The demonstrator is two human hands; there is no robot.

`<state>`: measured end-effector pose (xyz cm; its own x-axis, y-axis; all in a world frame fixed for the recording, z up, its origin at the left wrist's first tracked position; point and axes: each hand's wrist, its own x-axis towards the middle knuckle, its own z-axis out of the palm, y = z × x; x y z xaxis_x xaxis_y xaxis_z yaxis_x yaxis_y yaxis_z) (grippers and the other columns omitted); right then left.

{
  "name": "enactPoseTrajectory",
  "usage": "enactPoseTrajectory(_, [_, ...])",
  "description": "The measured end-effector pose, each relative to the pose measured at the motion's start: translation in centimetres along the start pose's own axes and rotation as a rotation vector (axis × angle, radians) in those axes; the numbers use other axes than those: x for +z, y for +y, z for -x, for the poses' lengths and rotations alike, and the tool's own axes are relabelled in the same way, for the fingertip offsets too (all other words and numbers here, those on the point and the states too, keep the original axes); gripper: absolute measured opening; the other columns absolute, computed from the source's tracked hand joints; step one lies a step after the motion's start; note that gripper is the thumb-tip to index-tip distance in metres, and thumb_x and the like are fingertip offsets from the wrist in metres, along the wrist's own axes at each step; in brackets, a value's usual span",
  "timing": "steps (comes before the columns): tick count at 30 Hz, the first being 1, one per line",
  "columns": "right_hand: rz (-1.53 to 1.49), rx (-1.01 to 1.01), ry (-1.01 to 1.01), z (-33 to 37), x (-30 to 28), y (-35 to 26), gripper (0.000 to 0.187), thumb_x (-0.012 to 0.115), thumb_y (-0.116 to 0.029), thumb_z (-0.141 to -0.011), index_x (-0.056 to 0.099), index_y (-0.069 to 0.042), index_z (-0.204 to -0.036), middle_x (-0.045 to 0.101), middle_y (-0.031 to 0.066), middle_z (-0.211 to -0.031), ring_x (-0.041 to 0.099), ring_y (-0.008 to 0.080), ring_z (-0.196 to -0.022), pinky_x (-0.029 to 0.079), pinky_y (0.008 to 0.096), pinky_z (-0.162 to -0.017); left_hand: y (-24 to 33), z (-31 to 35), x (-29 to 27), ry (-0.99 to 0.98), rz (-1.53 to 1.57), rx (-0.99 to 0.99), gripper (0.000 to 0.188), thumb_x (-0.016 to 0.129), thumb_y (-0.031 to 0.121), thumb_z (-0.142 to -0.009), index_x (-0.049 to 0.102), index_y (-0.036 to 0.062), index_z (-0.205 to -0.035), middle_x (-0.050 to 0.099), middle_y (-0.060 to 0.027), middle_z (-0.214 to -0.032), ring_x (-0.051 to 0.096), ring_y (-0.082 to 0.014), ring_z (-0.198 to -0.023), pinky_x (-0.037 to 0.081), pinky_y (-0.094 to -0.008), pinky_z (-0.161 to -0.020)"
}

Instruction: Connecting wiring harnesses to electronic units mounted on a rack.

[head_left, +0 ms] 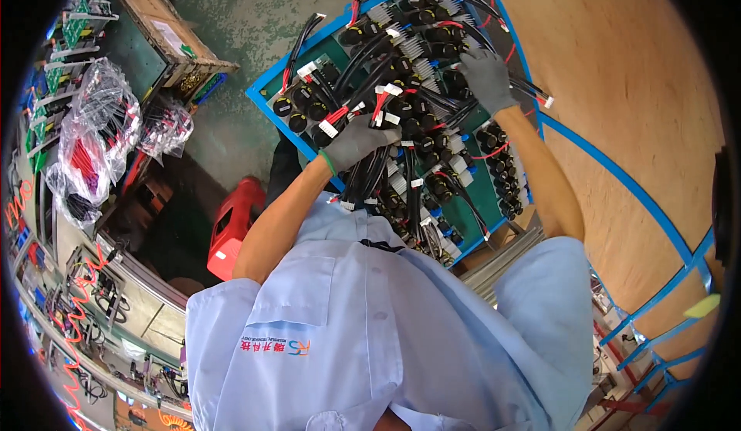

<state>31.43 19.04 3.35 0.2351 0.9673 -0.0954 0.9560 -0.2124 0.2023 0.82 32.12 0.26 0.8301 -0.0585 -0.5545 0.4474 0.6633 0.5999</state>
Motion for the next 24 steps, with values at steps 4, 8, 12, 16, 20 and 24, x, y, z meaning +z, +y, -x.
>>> enactPoseTrajectory(4, [-0.567, 0.337, 0.136, 2.9, -6.1, -8.9, 0.023, 0.066, -0.025, -0.088, 0.07, -0.008, -0.103, 0.068, 0.012, -0.104, 0.066, 0.0311, -0.094, 0.052, 0.0432, -0.081, -0.3, -0.1, 0.2, -0.022, 0.014, 0.084, 0.025, 0.069, 0.021, -0.093, 0.066, 0.0012, -0.107, 0.069, -0.0055, -0.09, 0.065, -0.0132, -0.08, 0.052, -0.03, -0.078])
enactPoseTrajectory(8, [-1.077, 0.574, -0.324, 5.9, -7.0, -16.9, 0.04, 0.071, -0.038, -0.086, 0.07, -0.003, -0.105, 0.071, 0.017, -0.088, 0.071, 0.0284, -0.083, 0.053, 0.0381, -0.073, -1.1, -0.3, -0.5, -0.015, -0.032, 0.115, 0.025, 0.063, 0.021, -0.097, 0.064, 0.0014, -0.113, 0.068, -0.0036, -0.096, 0.064, -0.0115, -0.082, 0.052, -0.0301, -0.076])
enactPoseTrajectory(12, [-1.566, 0.827, -0.342, 8.3, -3.9, -19.8, 0.038, 0.067, -0.035, -0.09, 0.068, -0.002, -0.108, 0.071, 0.0164, -0.088, 0.07, 0.026, -0.082, 0.051, 0.0375, -0.073, -1.2, -0.8, 0.2, 0.001, 0.035, 0.081, 0.024, 0.064, 0.018, -0.096, 0.065, 0.0019, -0.113, 0.067, -0.0022, -0.094, 0.064, -0.0101, -0.08, 0.053, -0.0271, -0.068])
enactPoseTrajectory(16, [-1.602, 0.887, -0.058, 9.1, -3.9, -21.8, 0.033, 0.061, -0.021, -0.095, 0.062, -0.001, -0.122, 0.071, 0.0082, -0.094, 0.062, 0.0138, -0.085, 0.05, 0.0318, -0.081, -0.6, 0.1, 1.6, 0.1, 0.092, 0.074, 0.019, 0.062, 0.015, -0.097, 0.066, 0.0032, -0.11, 0.067, -0.0018, -0.092, 0.065, -0.0111, -0.078, 0.053, -0.0281, -0.067])
enactPoseTrajectory(20, [-1.352, 0.956, 0.145, 7.9, -5.9, -24.5, 0.039, 0.058, -0.017, -0.093, 0.055, -0.005, -0.131, 0.069, 0.0211, -0.106, 0.068, 0.0367, -0.099, 0.051, 0.0411, -0.084, -1.4, 0.2, 1.3, 0.028, 0.133, 0.183, 0.019, 0.061, 0.015, -0.098, 0.066, 0.0031, -0.11, 0.067, -0.0011, -0.096, 0.063, -0.0108, -0.084, 0.052, -0.0279, -0.076])
enactPoseTrajectory(24, [-1.332, 0.962, 0.246, 7.8, -5.7, -25.0, 0.042, 0.057, -0.018, -0.093, 0.052, -0.008, -0.133, 0.067, 0.0234, -0.101, 0.067, 0.0403, -0.096, 0.051, 0.0445, -0.08, -1.0, 0.1, 2.1, 0.091, 0.133, 0.124, 0.02, 0.06, 0.016, -0.098, 0.067, 0.0025, -0.112, 0.067, -0.0014, -0.096, 0.061, -0.0107, -0.084, 0.051, -0.0285, -0.077])
